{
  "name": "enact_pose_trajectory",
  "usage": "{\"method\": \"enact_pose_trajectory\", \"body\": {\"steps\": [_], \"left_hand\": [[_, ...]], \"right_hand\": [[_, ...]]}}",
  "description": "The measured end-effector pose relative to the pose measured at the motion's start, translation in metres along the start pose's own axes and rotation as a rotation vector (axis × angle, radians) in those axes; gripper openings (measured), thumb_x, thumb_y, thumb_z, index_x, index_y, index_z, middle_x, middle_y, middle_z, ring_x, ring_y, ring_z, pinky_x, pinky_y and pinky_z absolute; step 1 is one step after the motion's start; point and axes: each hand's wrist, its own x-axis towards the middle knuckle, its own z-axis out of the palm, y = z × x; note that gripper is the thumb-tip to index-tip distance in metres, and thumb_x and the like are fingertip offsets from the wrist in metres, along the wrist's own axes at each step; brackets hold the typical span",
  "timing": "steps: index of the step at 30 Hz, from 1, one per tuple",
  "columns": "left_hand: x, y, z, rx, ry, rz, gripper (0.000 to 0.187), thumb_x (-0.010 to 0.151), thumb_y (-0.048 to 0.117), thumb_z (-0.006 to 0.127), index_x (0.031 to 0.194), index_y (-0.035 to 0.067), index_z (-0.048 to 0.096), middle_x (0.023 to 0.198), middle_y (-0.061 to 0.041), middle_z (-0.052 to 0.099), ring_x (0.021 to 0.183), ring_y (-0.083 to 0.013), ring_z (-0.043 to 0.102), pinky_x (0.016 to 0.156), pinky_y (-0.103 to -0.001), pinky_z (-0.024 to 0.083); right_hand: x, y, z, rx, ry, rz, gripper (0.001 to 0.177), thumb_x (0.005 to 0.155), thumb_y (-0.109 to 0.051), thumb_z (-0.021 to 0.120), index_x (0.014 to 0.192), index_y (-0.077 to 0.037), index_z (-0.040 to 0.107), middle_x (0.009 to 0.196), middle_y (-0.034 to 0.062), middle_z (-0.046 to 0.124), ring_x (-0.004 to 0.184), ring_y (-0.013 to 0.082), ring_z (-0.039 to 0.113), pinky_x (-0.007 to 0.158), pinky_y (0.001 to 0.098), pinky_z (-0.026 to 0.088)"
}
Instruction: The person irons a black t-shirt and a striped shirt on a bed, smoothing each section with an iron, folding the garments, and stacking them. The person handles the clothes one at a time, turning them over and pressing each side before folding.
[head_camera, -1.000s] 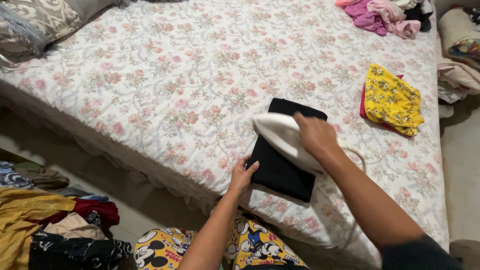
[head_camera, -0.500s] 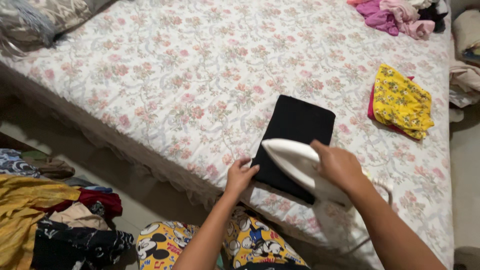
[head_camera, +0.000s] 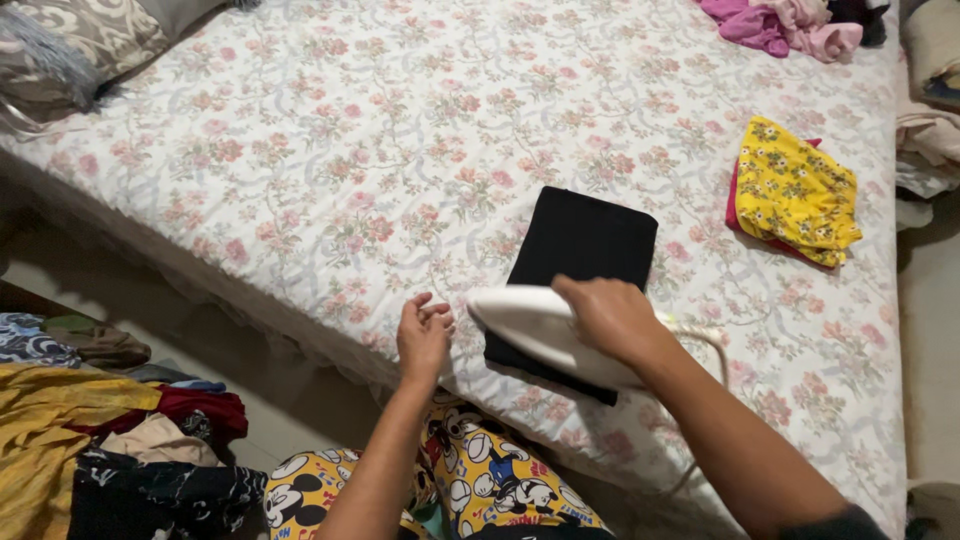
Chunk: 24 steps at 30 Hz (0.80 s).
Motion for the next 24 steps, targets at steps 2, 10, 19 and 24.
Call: {"method": "enact_pose_trajectory", "body": {"steps": [2, 10, 19, 24], "left_hand": [[0.0, 0.013, -0.004, -0.021, 0.0, 0.042, 0.043, 0.095, -0.002, 0.048, 0.138, -0.001, 0.048, 0.117, -0.016, 0.069, 0.092, -0.0168, 0.069, 0.077, -0.03, 0.062], [-0.04, 0.047, 0.045, 0.45, -0.102, 0.449, 0.033, 0.098, -0.002, 0.049, 0.127, 0.0, 0.063, 0.128, -0.016, 0.069, 0.118, -0.0298, 0.068, 0.103, -0.04, 0.052], [-0.094, 0.005, 0.112, 0.878, -0.572, 1.024, 0.063, 0.099, 0.043, 0.058, 0.143, 0.0, 0.051, 0.156, -0.027, 0.042, 0.15, -0.0429, 0.034, 0.118, -0.065, 0.023], [-0.098, -0.016, 0.115, 1.078, -0.664, 1.037, 0.103, 0.079, 0.069, 0.065, 0.156, 0.005, 0.039, 0.165, -0.026, 0.028, 0.154, -0.0377, 0.023, 0.121, -0.065, 0.009]], "right_hand": [[-0.021, 0.007, 0.003, -0.005, -0.038, -0.03, 0.027, 0.084, -0.021, 0.069, 0.11, -0.016, 0.061, 0.084, 0.0165, 0.073, 0.082, 0.0394, 0.071, 0.069, 0.0537, 0.054], [-0.086, 0.058, 0.027, 0.01, 0.066, -0.045, 0.05, 0.077, -0.015, 0.067, 0.126, -0.021, 0.063, 0.087, 0.0112, 0.076, 0.077, 0.0331, 0.074, 0.067, 0.047, 0.058], [-0.002, 0.129, 0.004, -0.038, 0.081, 0.487, 0.052, 0.083, -0.037, 0.076, 0.13, -0.02, 0.063, 0.098, 0.0181, 0.075, 0.094, 0.0381, 0.072, 0.081, 0.0519, 0.055], [0.075, 0.147, -0.011, 0.011, 0.104, 0.51, 0.043, 0.082, -0.027, 0.077, 0.124, -0.02, 0.069, 0.109, 0.0175, 0.074, 0.106, 0.0372, 0.07, 0.089, 0.0501, 0.054]]}}
